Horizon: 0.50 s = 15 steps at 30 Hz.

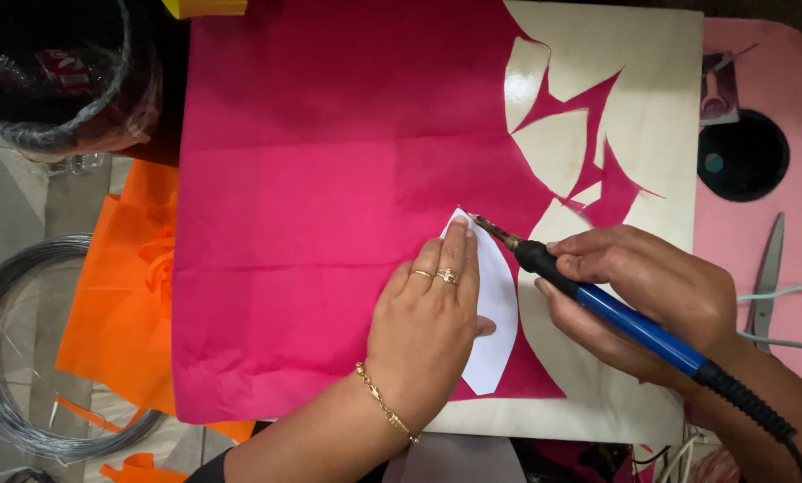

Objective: Using a heat-cutting tool to cut leaf-shaped pieces from pink fabric using a paper template.

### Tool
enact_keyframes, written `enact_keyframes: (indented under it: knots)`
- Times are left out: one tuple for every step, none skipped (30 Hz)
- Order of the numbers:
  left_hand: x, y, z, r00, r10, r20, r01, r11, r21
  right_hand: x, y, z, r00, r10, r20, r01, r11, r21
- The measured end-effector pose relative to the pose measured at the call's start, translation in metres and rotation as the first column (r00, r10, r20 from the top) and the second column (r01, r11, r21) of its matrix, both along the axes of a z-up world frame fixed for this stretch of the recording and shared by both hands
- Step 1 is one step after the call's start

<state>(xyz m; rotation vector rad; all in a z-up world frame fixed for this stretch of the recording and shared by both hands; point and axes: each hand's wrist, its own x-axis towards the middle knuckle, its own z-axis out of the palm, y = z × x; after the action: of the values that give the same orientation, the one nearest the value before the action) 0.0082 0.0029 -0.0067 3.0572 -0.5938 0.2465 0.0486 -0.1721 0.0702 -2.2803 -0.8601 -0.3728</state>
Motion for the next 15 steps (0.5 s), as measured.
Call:
enact_keyframes:
  knots:
    - [0.0, 0.0, -0.001, 1.0, -0.001, -0.001, 0.001, 1.0, 0.0, -0.001, -0.001, 0.001, 1.0, -0.001, -0.001, 0.001, 1.0, 0.0]
    - [0.0, 0.0, -0.001, 1.0, -0.002, -0.008, 0.002, 1.0, -0.013, -0.002, -0.002, 0.003, 1.0, -0.011, -0.015, 0.011, 1.0, -0.022]
    - [0.0, 0.0, -0.001, 1.0, -0.003, -0.016, 0.003, 1.0, -0.026, -0.003, -0.003, 0.005, 0.999, -0.021, -0.03, 0.02, 0.999, -0.044]
    - [-0.001, 0.0, -0.001, 1.0, -0.005, -0.016, 0.005, 1.0, -0.025, -0.005, -0.003, 0.006, 0.999, -0.024, -0.03, 0.022, 0.999, -0.043]
    - [-0.001, 0.0, -0.002, 1.0, -0.002, -0.011, 0.002, 1.0, -0.012, -0.007, -0.004, 0.008, 0.998, -0.038, -0.042, 0.036, 0.998, -0.05]
    - [-0.002, 0.0, -0.002, 1.0, 0.001, -0.009, -0.001, 1.0, 0.0, -0.009, -0.005, 0.009, 0.997, -0.053, -0.056, 0.049, 0.997, -0.058]
    - [-0.001, 0.0, 0.0, 1.0, -0.001, -0.01, 0.001, 1.0, -0.001, -0.011, -0.007, 0.01, 0.997, -0.055, -0.058, 0.052, 0.997, -0.058]
    - [-0.001, 0.0, 0.001, 1.0, -0.006, -0.021, 0.005, 0.999, -0.051, -0.012, -0.009, 0.009, 0.996, -0.06, -0.065, 0.056, 0.997, -0.06]
    - [0.0, 0.0, 0.003, 0.999, -0.011, -0.031, 0.008, 0.995, -0.1, -0.014, -0.011, 0.009, 0.995, -0.065, -0.072, 0.061, 0.996, -0.063]
    - [-0.001, 0.0, 0.003, 0.999, -0.013, -0.032, 0.009, 0.995, -0.099, -0.015, -0.013, 0.009, 0.995, -0.067, -0.073, 0.063, 0.996, -0.061]
    - [-0.001, 0.0, 0.003, 0.999, -0.014, -0.035, 0.01, 0.994, -0.108, -0.017, -0.015, 0.008, 0.995, -0.065, -0.073, 0.06, 0.996, -0.071]
    - [-0.001, 0.0, 0.003, 0.999, -0.016, -0.038, 0.012, 0.993, -0.118, -0.019, -0.017, 0.008, 0.995, -0.064, -0.074, 0.058, 0.995, -0.081]
    - [-0.001, 0.0, 0.004, 0.999, -0.018, -0.039, 0.014, 0.993, -0.117, -0.02, -0.017, 0.008, 0.995, -0.067, -0.075, 0.061, 0.995, -0.08]
    - [0.0, 0.0, 0.006, 0.999, -0.021, -0.03, 0.017, 0.989, -0.144, -0.021, -0.017, 0.01, 0.995, -0.066, -0.074, 0.061, 0.995, -0.079]
    - [0.0, 0.0, 0.008, 0.999, -0.024, -0.021, 0.02, 0.985, -0.171, -0.023, -0.018, 0.011, 0.995, -0.066, -0.074, 0.06, 0.995, -0.078]
